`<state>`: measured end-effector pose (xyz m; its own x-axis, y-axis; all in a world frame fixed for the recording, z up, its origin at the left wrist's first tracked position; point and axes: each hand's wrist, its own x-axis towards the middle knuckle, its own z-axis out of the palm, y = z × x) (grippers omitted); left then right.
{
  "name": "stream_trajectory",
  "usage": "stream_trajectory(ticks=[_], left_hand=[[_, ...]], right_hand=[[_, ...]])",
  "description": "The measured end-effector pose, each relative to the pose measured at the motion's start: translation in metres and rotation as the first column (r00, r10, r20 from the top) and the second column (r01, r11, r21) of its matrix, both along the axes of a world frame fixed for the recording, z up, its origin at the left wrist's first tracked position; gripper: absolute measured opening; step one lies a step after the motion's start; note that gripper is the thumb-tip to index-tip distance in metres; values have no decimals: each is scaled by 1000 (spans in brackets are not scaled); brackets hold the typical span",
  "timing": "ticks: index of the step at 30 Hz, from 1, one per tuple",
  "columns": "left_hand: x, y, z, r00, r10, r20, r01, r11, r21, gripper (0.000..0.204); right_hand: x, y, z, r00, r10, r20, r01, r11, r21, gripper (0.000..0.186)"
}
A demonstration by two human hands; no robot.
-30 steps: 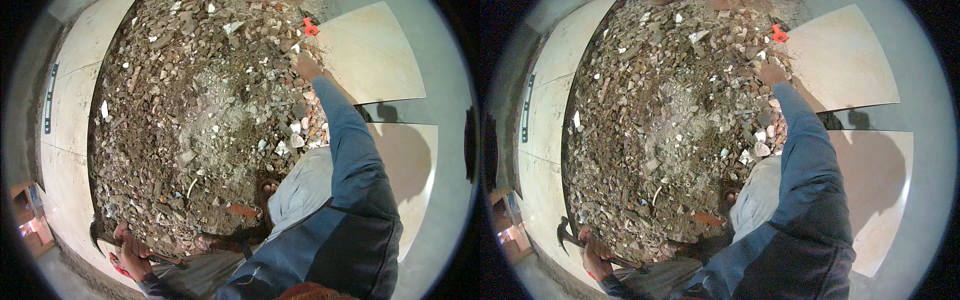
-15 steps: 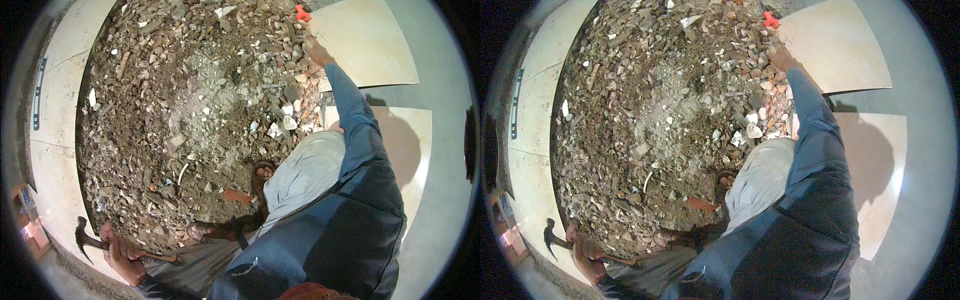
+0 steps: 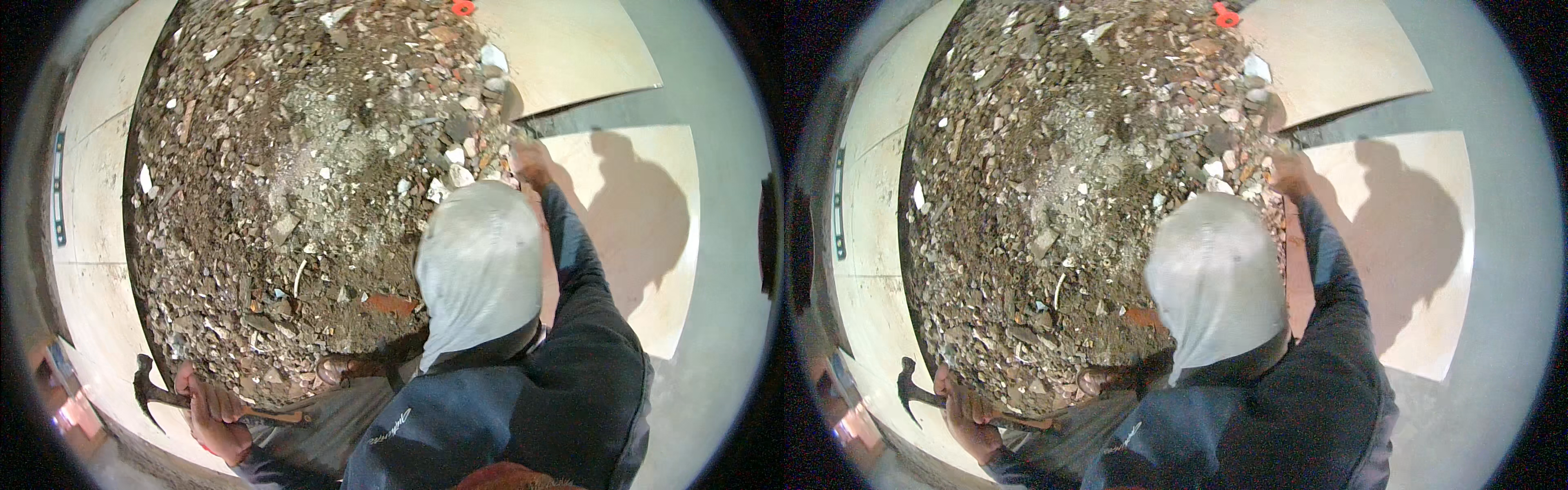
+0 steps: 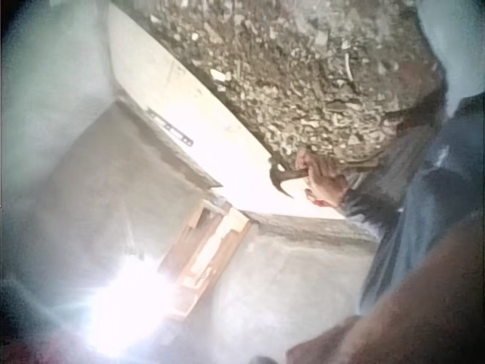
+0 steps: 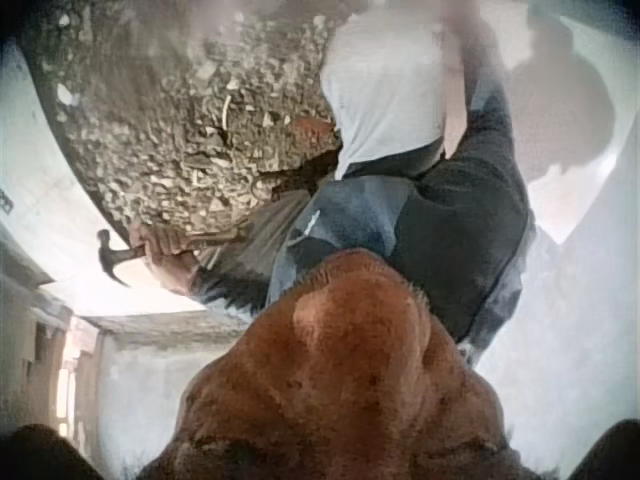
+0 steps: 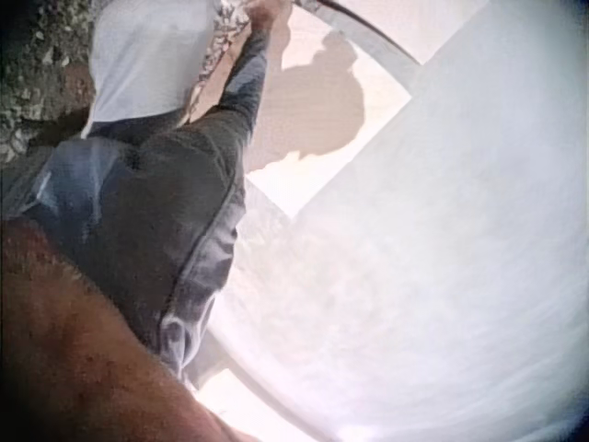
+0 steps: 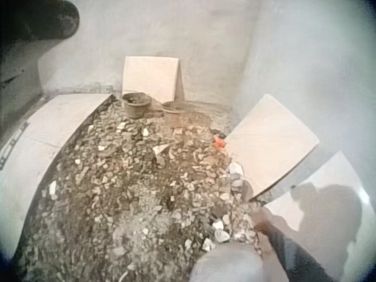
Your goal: The person prepares the ground by removing debris, applies mortar, and then positions and taps tiles into place using a hammer and a trowel.
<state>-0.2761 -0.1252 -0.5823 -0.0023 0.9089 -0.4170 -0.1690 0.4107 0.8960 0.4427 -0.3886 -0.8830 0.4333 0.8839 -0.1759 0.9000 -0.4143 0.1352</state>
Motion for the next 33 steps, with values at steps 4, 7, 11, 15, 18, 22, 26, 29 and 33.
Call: stream_trajectory(ticks=[4,7,11,15,18,22,26,29,33], left_hand=[[5,14,-9,1000,10,-29,-12,994,-104,30],[10,19,-13,999,-45,30,47,996,-80,29],[10,10,-5,998,-61,10,61,996,-63,30],[4,0,-1,996,-84,-35,83,996,-44,30],[1,1,-5,995,-70,-67,66,996,-59,30],[0,10,-15,998,-53,-26,51,994,-96,31],[5,13,-20,994,-96,-49,92,992,-82,28],[6,8,-20,987,-143,-69,138,987,-78,31],[-3,1,-21,985,-165,-57,159,982,-107,32]], right_hand=[[-48,79,-1,994,-11,113,-26,946,323,55],[-63,153,2,984,-77,-159,138,897,419,45],[-77,145,-10,798,-302,-522,566,675,474,38],[-106,49,-27,578,-122,-807,683,613,397,41],[-139,5,-23,406,-291,-866,849,469,241,41],[-201,28,3,962,-170,-212,250,859,447,27],[-263,66,28,783,18,-621,191,944,268,32],[-277,63,34,509,-39,-860,340,927,159,34],[-250,18,41,787,-41,-616,169,974,150,41]])
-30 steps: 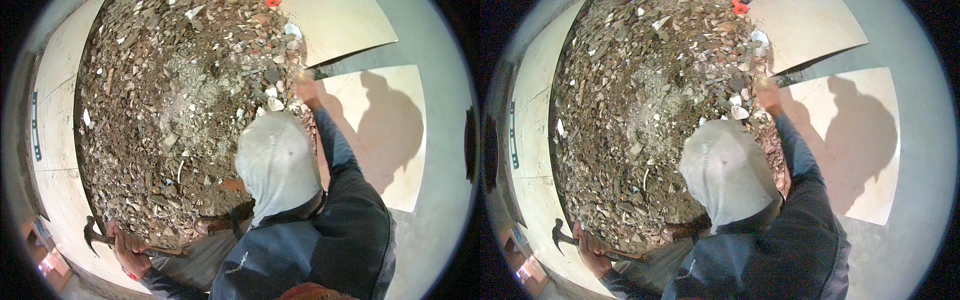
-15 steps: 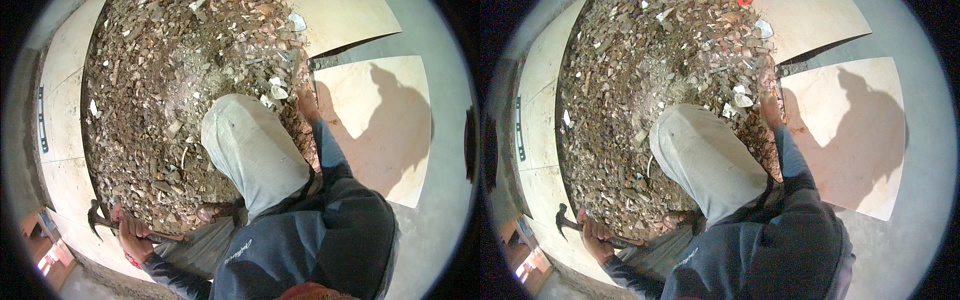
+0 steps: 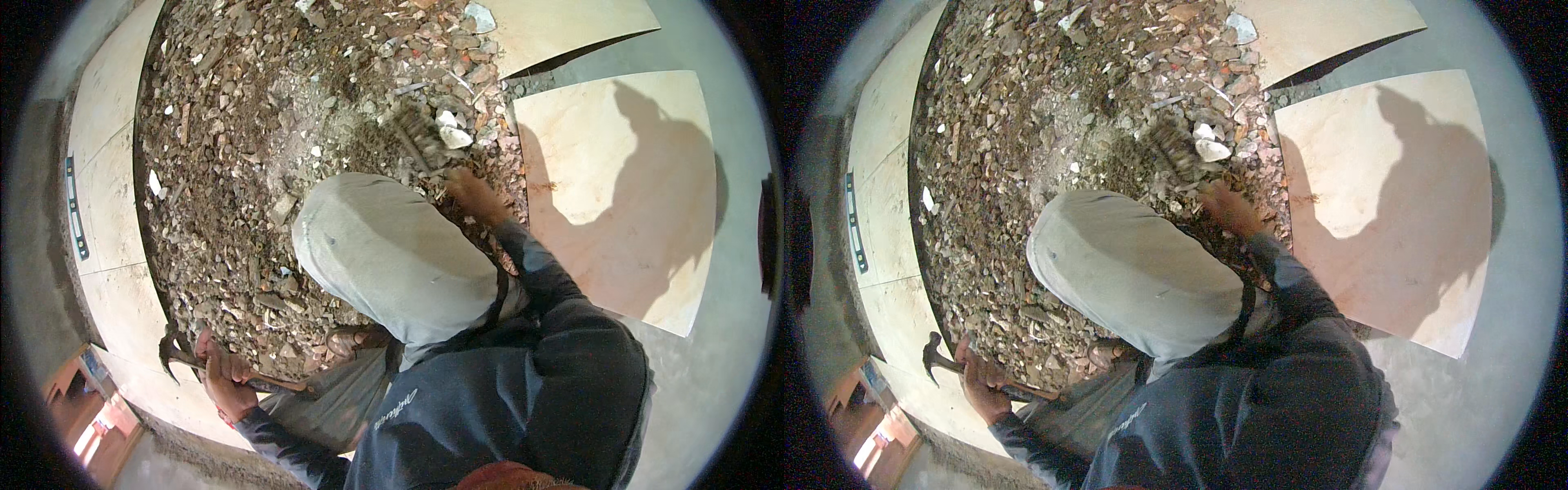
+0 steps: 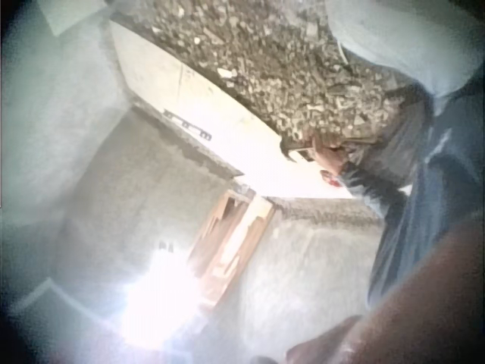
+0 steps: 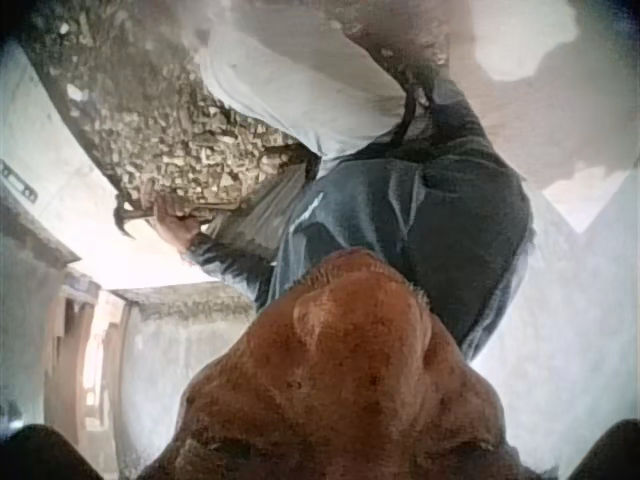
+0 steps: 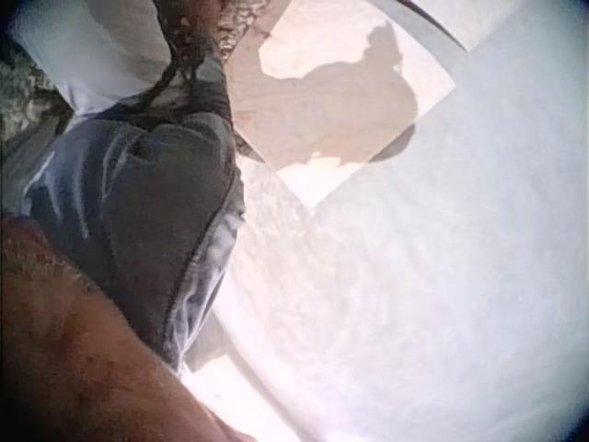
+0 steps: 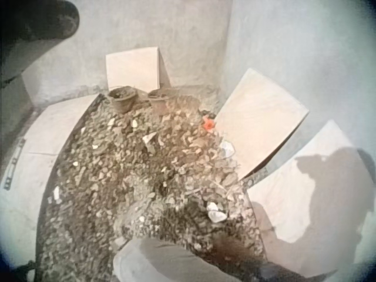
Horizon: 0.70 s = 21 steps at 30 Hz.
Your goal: The person prepares the ground by removing debris, applies mortar, and then positions and taps tiles into place using a hammer and a trowel.
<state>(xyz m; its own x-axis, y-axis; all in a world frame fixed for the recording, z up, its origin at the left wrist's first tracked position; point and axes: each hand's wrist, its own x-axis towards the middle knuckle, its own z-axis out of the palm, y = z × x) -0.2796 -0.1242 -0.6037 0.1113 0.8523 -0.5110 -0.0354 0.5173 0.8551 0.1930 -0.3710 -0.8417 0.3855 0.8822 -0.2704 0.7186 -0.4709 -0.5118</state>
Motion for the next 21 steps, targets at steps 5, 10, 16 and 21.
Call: stream_trajectory(ticks=[5,10,16,21], left_hand=[[-15,1,-7,992,110,-64,-111,994,-21,32],[-1,11,-8,990,143,10,-143,990,-4,30],[24,6,10,991,119,62,-119,993,-13,29],[25,-3,21,995,98,-7,-97,994,41,29]], right_hand=[[25,-29,6,901,-411,-140,410,911,-33,45],[10,35,-17,994,83,71,-92,986,139,33],[32,121,2,922,381,-78,-383,923,-24,37],[126,165,45,946,169,278,-156,985,-69,52]])
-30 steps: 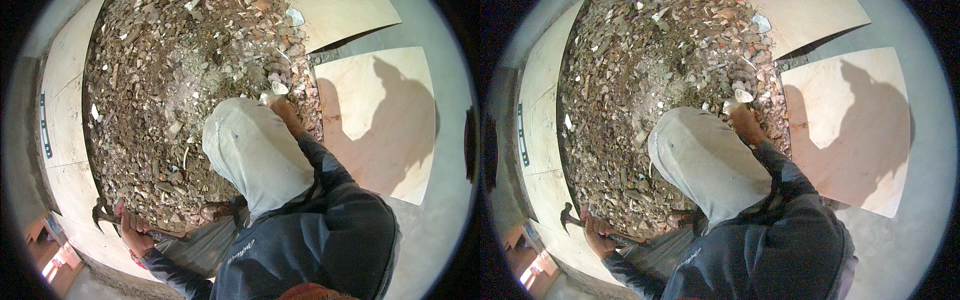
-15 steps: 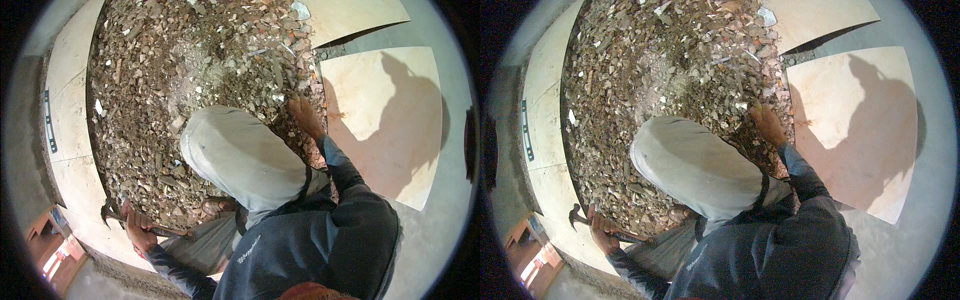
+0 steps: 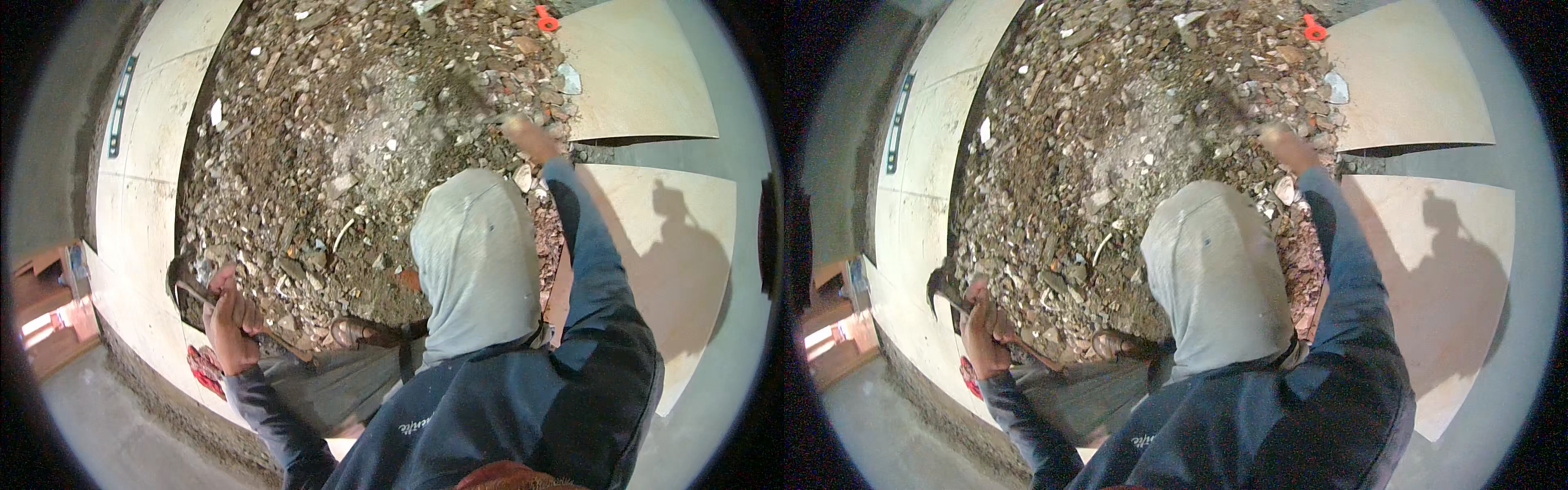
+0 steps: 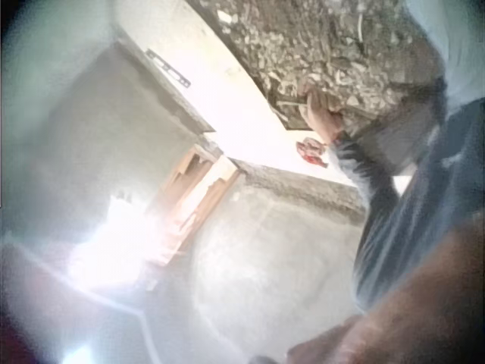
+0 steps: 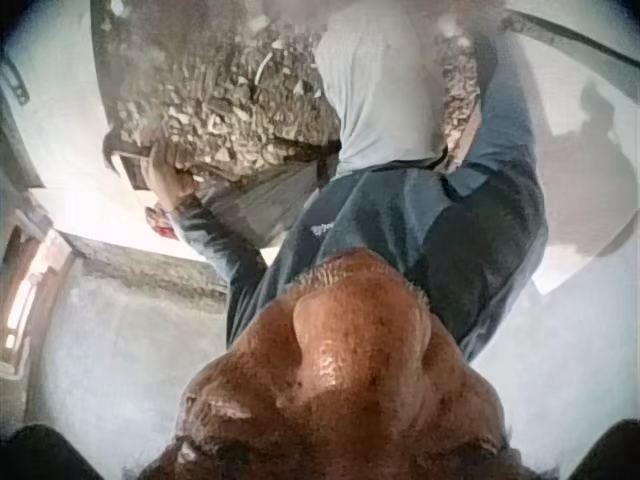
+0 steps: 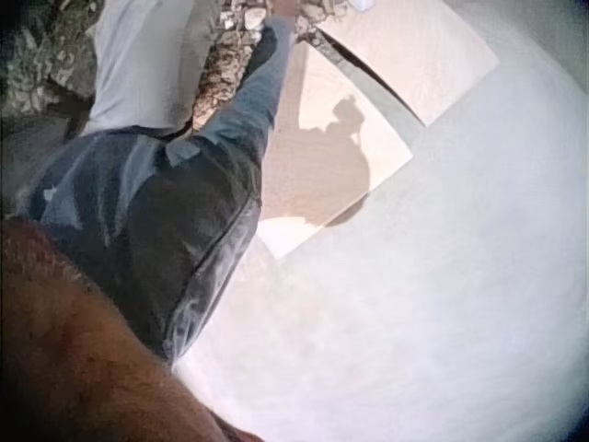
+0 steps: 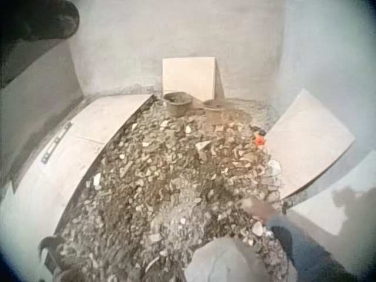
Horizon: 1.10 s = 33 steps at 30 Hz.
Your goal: The person prepares the ground by removing debris, applies mortar, and then positions and taps tiles into place using a hammer and a trowel.
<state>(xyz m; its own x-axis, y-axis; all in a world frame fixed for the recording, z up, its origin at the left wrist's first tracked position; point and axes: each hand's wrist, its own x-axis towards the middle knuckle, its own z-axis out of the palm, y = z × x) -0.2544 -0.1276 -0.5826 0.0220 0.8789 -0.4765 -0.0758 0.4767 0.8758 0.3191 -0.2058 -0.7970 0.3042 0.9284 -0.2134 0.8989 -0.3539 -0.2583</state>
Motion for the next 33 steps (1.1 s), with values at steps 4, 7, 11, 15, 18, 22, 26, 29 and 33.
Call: stream_trajectory(ticks=[4,7,11,15,18,22,26,29,33], left_hand=[[-2,4,1,995,29,91,-27,999,-27,29],[1,11,1,997,17,78,-16,1000,-5,30],[11,21,5,987,37,155,-38,999,6,33],[17,26,8,944,84,318,-70,996,-54,36],[10,26,10,947,67,315,-68,998,-7,43],[-8,28,12,955,128,266,-163,980,116,40],[-18,34,11,927,177,331,-234,962,141,37],[-19,34,14,914,114,389,-182,973,142,38],[-13,28,18,937,155,313,-200,972,120,37]], right_hand=[[44,43,-1,960,-217,175,237,966,-103,61],[2,89,-7,986,-166,-34,166,986,-8,60],[-107,148,-5,925,239,-296,-212,970,122,51],[-155,175,-15,667,471,-578,-492,860,134,42],[-132,177,-30,865,281,-416,-263,959,103,38],[-112,169,-37,977,-165,-136,186,970,155,36],[-161,138,-29,927,368,-75,-373,925,-69,32],[-209,97,-21,785,589,-191,-611,787,-84,31],[-245,65,-17,620,769,-158,-763,637,105,35]])
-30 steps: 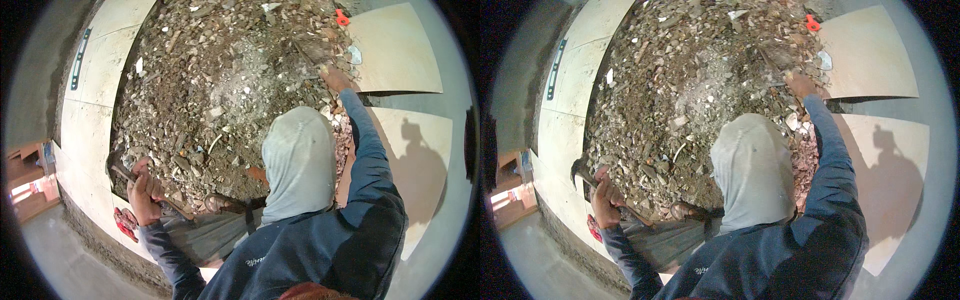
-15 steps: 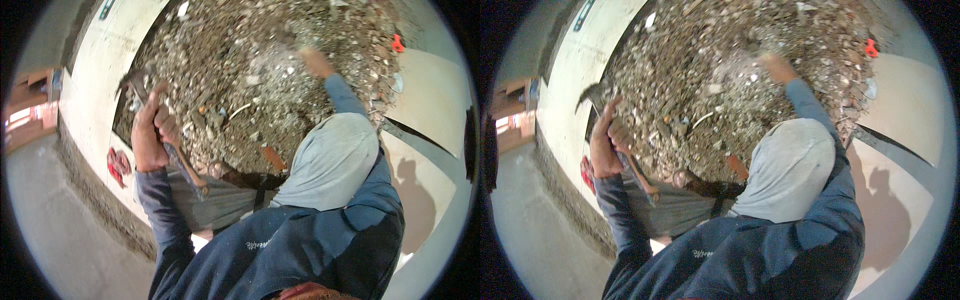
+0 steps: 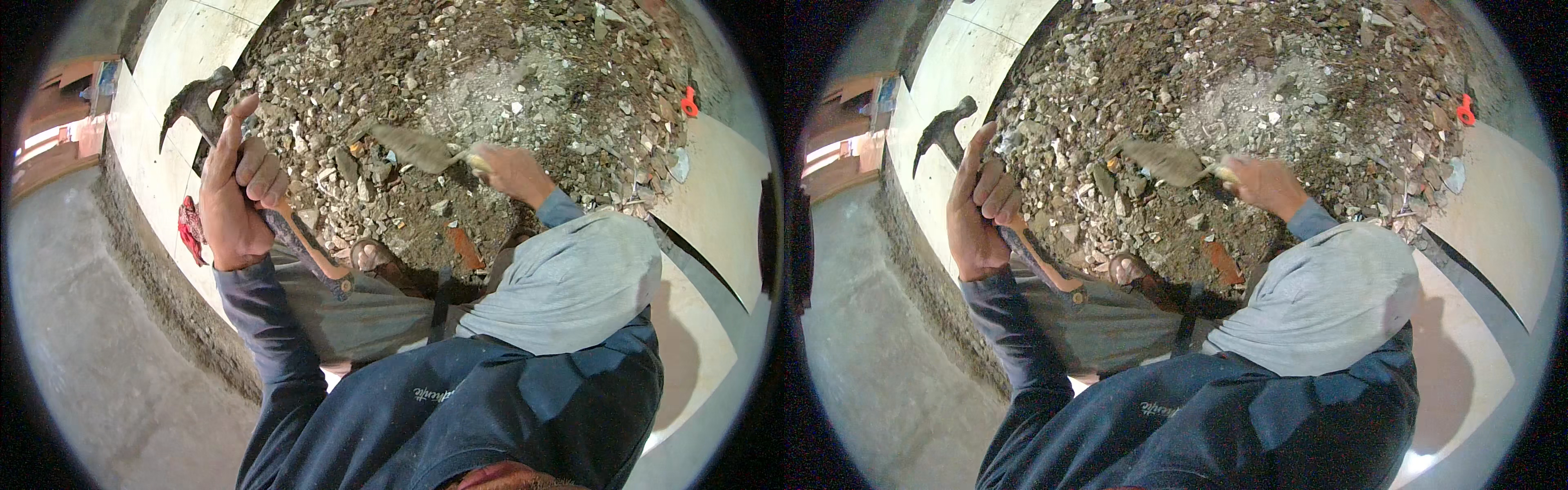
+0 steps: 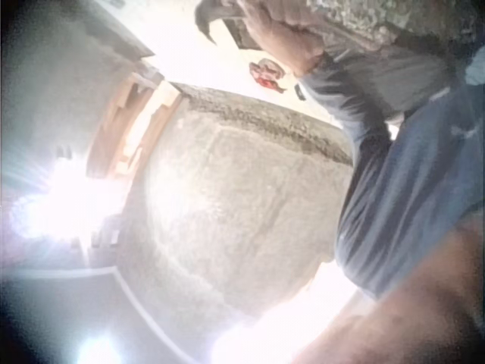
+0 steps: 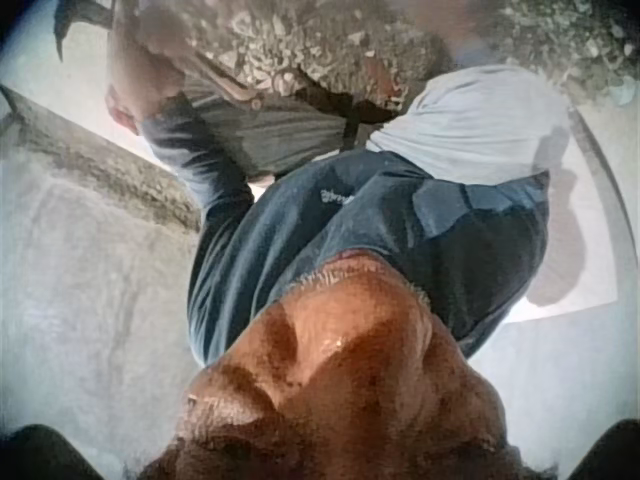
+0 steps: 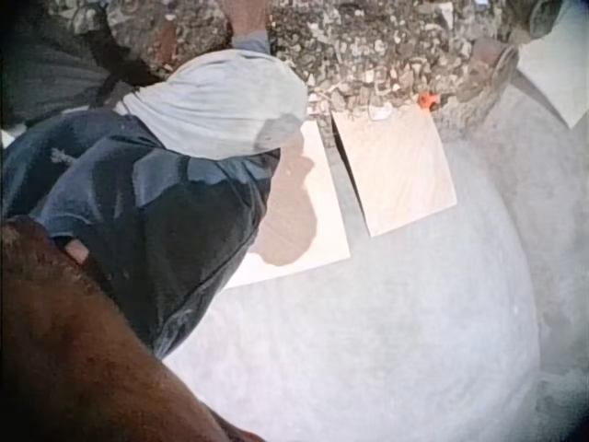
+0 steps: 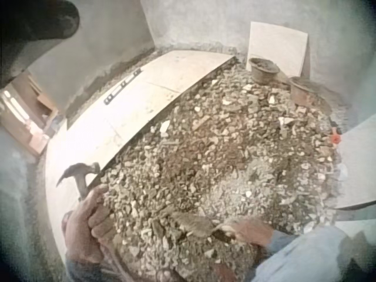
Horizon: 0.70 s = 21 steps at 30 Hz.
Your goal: The person prepares the ground by removing debris, applies mortar, and then positions and taps tiles into place using a hammer and a trowel.
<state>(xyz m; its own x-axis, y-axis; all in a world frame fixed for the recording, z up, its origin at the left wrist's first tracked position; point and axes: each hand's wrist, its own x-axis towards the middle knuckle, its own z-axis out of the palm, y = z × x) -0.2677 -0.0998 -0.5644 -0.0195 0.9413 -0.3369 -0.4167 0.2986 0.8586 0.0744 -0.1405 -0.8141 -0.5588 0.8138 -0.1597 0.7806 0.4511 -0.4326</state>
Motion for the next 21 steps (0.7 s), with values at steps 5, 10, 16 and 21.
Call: stream_trajectory(ticks=[5,10,16,21], left_hand=[[9,-4,5,996,28,86,-24,999,-43,36],[18,-7,14,983,2,184,0,1000,-14,42],[27,1,8,1000,13,-7,-13,1000,12,44],[37,14,1,996,7,-85,-19,989,-143,44]], right_hand=[[21,42,-1,971,24,238,-128,895,428,51],[136,121,2,679,-516,522,259,834,487,47],[292,170,9,393,-775,494,602,623,499,26],[366,190,38,120,-789,603,797,438,415,39]])
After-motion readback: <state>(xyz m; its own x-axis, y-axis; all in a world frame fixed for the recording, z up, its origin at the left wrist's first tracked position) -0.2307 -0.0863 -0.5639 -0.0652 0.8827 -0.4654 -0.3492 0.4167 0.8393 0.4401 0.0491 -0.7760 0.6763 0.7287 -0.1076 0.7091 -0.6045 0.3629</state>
